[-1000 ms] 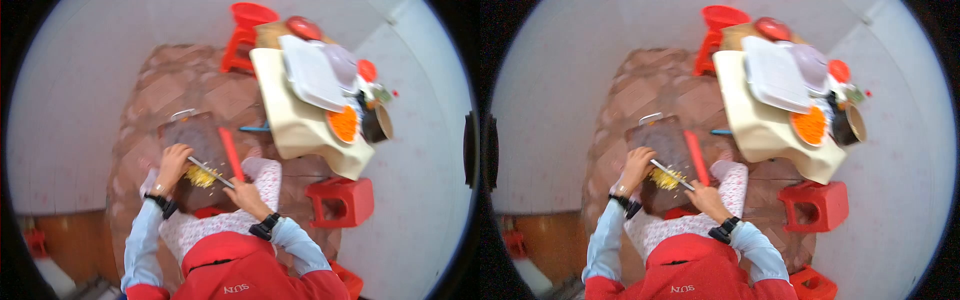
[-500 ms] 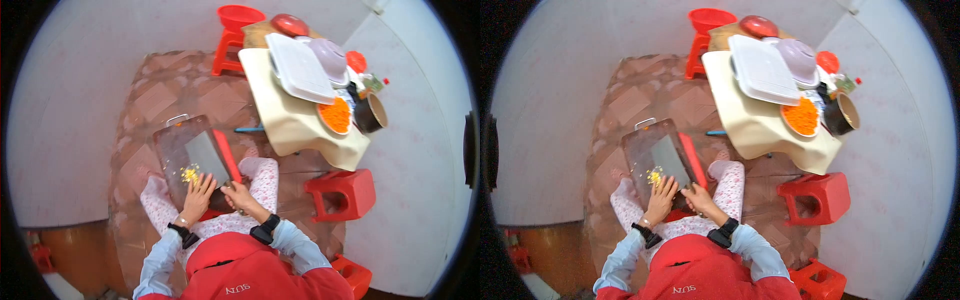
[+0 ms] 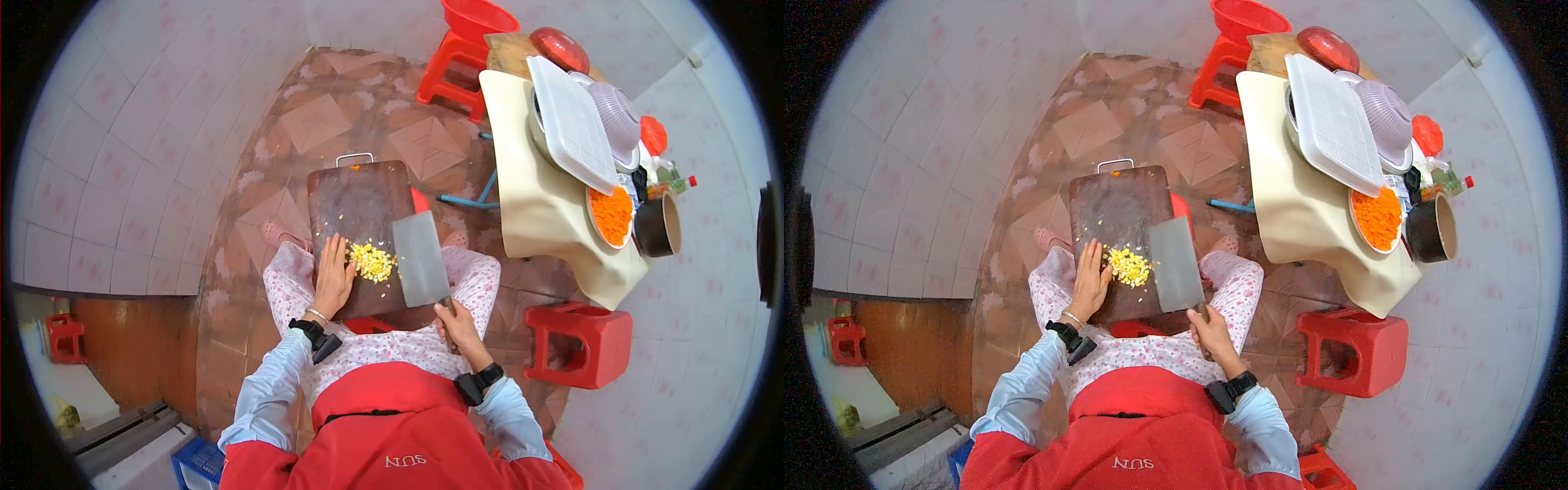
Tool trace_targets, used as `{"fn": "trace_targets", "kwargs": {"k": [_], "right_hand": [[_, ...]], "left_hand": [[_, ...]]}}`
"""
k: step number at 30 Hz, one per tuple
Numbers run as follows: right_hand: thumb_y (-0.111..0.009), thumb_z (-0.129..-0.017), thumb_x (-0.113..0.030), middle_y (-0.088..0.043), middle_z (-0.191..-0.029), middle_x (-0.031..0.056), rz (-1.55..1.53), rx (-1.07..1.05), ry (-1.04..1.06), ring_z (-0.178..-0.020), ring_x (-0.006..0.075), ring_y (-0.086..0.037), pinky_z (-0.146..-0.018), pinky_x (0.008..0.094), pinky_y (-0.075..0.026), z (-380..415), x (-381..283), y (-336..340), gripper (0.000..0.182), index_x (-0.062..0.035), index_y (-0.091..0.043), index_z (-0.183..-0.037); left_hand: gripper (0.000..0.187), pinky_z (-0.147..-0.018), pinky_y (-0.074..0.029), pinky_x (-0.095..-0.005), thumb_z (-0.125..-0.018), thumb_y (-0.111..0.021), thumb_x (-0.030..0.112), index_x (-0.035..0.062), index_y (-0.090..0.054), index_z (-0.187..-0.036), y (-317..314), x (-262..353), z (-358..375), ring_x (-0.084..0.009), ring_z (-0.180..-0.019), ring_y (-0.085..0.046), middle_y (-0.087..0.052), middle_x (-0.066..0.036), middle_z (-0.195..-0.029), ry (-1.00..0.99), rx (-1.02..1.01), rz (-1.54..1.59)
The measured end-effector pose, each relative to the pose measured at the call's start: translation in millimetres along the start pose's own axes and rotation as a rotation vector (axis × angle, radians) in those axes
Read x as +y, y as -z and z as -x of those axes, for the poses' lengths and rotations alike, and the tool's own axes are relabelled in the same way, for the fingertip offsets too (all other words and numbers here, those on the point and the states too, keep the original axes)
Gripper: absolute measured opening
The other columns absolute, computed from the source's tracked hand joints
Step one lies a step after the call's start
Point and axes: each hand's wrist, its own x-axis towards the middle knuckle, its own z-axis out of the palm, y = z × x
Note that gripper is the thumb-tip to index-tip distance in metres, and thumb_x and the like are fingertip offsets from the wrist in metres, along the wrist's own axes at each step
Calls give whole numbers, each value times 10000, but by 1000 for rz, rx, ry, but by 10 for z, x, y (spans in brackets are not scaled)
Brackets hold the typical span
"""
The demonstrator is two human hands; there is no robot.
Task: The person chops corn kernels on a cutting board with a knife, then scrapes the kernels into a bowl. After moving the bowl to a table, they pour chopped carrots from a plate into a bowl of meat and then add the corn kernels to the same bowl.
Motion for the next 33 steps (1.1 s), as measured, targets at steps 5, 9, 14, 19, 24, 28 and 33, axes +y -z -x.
{"fn": "trace_targets", "kwargs": {"k": [5,9,14,19,24,28,33], "right_hand": [[-609,-933,-261,-511,-589,-11,-7,21,-53,-437,75,-456,-401,240,-382,91,158,201,228,-61,-536,-849],[-613,-933,-258,-509,-581,-7,5,50,-81,-431,79,-457,-390,241,-376,-5,238,74,235,-63,-523,-838],[-623,-925,-281,-516,-574,-5,7,-52,-23,-436,81,-476,-388,244,-389,-330,314,-306,240,-74,-519,-864],[-611,-929,-310,-534,-579,11,-4,-147,-44,-432,91,-497,-388,251,-405,-465,333,-747,266,-67,-520,-874],[-587,-937,-339,-535,-582,22,31,-201,-36,-446,111,-513,-407,276,-421,-488,381,-958,293,-65,-511,-866],[-584,-942,-337,-526,-581,16,-14,-222,-45,-447,105,-503,-407,270,-414,-473,266,-933,290,-72,-504,-856],[-579,-949,-336,-514,-596,6,-71,-265,-95,-446,94,-487,-396,260,-399,-475,153,-850,280,-80,-501,-867]], "left_hand": [[624,-1155,-172,-442,-957,-499,291,-26,-270,-1444,-116,-58,3,-375,-1415,-197,-244,-208,-1517,116,41,-2],[703,-1143,-172,-505,-926,-544,353,-46,-271,-1437,-265,-15,-61,-385,-1415,-198,-266,-227,-1501,92,26,-102],[748,-1144,-175,-501,-910,-561,381,-64,-266,-1434,-385,104,-140,-381,-1415,-208,-277,-229,-1498,68,44,-119],[788,-1148,-186,-470,-892,-589,377,-61,-239,-1445,-501,135,-155,-381,-1411,-222,-272,-238,-1497,80,104,-25],[668,-1132,-240,-442,-914,-575,260,-65,-286,-1421,-517,144,-210,-392,-1376,-274,-331,-263,-1450,216,265,191],[604,-1120,-262,-431,-928,-550,209,-69,-309,-1407,-468,150,-228,-397,-1354,-304,-362,-263,-1426,213,286,205],[528,-1111,-273,-439,-929,-539,163,-75,-368,-1368,-451,163,-279,-402,-1333,-332,-395,-249,-1400,148,265,151]]}}
